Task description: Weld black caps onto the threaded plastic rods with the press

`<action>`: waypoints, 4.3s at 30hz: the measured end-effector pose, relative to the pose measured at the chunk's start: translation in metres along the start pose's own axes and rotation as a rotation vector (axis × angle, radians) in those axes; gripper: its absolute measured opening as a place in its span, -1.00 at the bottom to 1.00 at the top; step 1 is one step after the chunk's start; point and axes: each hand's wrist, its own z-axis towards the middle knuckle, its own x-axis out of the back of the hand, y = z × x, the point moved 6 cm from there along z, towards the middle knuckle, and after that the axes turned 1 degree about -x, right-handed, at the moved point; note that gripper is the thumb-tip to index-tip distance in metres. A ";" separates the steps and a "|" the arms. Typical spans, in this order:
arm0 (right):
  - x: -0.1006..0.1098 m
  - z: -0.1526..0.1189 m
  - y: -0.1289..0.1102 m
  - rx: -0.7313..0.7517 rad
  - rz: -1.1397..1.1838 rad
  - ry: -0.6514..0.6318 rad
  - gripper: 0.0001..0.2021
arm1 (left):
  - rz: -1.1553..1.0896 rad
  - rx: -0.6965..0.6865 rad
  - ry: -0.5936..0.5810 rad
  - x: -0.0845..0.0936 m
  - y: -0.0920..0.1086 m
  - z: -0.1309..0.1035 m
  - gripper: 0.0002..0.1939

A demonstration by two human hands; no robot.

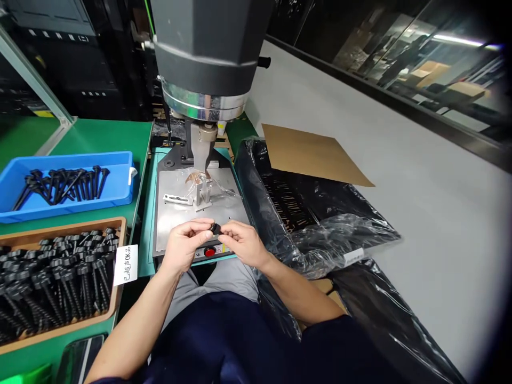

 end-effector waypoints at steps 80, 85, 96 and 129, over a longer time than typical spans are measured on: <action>-0.019 0.137 0.048 0.194 0.163 0.593 -0.72 | 0.055 -0.109 0.039 0.021 0.023 0.122 -0.24; -0.021 0.154 0.050 0.134 0.204 0.578 -0.75 | 0.034 -0.113 0.053 0.018 0.028 0.123 -0.26; -0.021 0.165 0.066 0.080 0.282 0.498 -0.75 | 0.013 -0.148 0.058 0.027 0.022 0.129 -0.26; -0.011 0.143 0.117 -0.022 0.316 0.568 -0.64 | 0.242 -0.186 0.072 0.026 0.008 0.134 -0.20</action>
